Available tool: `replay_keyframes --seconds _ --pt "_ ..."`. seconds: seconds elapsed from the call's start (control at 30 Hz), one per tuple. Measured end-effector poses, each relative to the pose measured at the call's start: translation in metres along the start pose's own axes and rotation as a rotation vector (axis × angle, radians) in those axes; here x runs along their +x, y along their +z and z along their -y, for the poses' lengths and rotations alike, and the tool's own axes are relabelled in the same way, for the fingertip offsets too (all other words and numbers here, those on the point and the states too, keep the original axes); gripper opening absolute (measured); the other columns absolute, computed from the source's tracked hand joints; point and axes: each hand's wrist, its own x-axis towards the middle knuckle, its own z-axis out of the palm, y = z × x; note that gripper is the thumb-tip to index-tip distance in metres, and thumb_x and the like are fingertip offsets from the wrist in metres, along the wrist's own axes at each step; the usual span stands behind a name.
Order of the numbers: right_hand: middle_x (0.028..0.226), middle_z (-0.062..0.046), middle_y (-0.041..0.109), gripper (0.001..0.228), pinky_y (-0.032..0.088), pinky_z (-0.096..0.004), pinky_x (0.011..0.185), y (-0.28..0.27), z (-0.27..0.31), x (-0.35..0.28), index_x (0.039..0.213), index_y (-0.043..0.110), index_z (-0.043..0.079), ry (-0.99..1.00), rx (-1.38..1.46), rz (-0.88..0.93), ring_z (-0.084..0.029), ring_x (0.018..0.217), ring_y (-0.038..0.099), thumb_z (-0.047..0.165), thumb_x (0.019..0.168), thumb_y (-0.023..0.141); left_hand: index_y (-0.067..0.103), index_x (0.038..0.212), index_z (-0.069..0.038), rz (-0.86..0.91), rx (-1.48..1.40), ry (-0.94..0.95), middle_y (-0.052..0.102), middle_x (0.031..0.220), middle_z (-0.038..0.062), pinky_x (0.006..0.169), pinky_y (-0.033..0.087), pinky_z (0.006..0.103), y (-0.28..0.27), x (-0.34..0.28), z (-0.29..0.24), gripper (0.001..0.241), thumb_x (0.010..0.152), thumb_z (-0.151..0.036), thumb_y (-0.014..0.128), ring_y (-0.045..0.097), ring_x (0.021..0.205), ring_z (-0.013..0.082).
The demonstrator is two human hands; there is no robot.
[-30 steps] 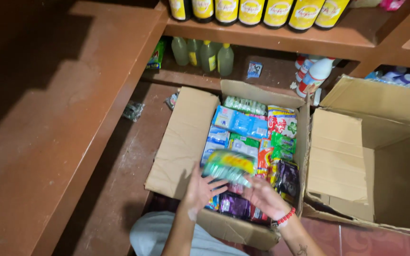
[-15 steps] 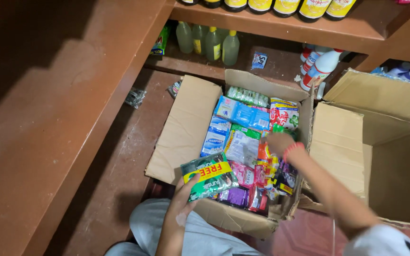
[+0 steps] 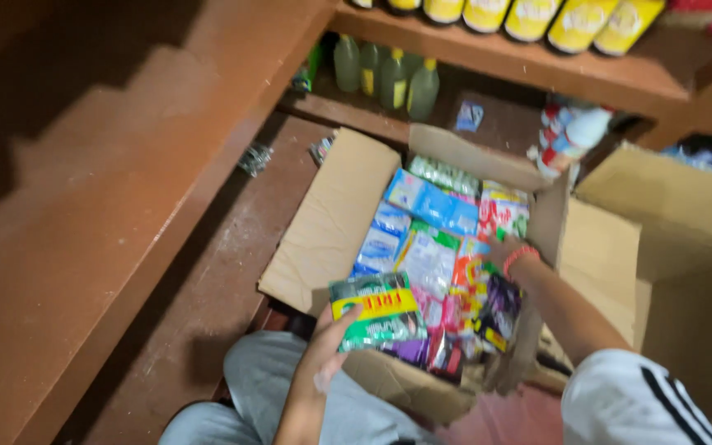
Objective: Organizing various consumer products from cardboard boxes onto wooden storage shelves.
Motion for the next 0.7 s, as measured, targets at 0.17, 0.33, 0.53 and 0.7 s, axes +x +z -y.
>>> replay_keyframes --seconds 0.17,0.33,0.53,0.7 --pt "0.140 -0.011 0.060 0.031 0.055 -0.047 0.102 0.025 -0.009 0.026 0.126 0.070 0.031 0.004 -0.121 0.000 -0.042 0.128 0.059 0.026 0.098 0.059 0.058 0.134 -0.005 0.011 -0.022 0.085 0.070 0.121 0.011 0.089 0.059 0.0371 0.010 -0.028 -0.007 0.041 0.094 -0.007 0.068 0.070 0.108 0.0223" --pt "0.111 -0.010 0.074 0.021 0.059 -0.042 0.090 -0.032 0.002 -0.009 0.103 0.076 0.018 0.015 -0.080 -0.103 -0.031 0.108 0.072 0.024 0.084 0.070 0.058 0.136 -0.005 0.005 0.157 0.226 0.070 0.123 0.009 0.093 0.057 0.0336 0.014 -0.061 -0.040 0.045 0.092 -0.006 0.069 0.068 0.111 0.0179" --pt "0.108 -0.012 0.074 0.043 0.058 -0.047 0.086 -0.191 0.106 -0.129 0.119 0.075 0.025 -0.010 0.282 -0.367 -0.033 0.101 0.072 0.051 0.085 0.068 0.054 0.140 -0.008 -0.088 0.151 0.312 0.070 0.127 0.006 0.098 0.055 0.0336 0.019 -0.133 -0.085 0.055 0.088 -0.012 0.073 0.067 0.116 0.0182" --pt "0.101 -0.017 0.078 0.057 0.059 -0.041 0.077 -0.250 0.178 -0.129 0.128 0.072 0.010 -0.320 0.495 -0.516 -0.033 0.085 0.071 0.047 0.084 0.076 0.052 0.144 -0.009 -0.122 0.143 0.405 0.068 0.132 0.006 0.102 0.052 0.0323 0.021 -0.228 -0.117 0.062 0.088 -0.014 0.076 0.064 0.121 0.0168"
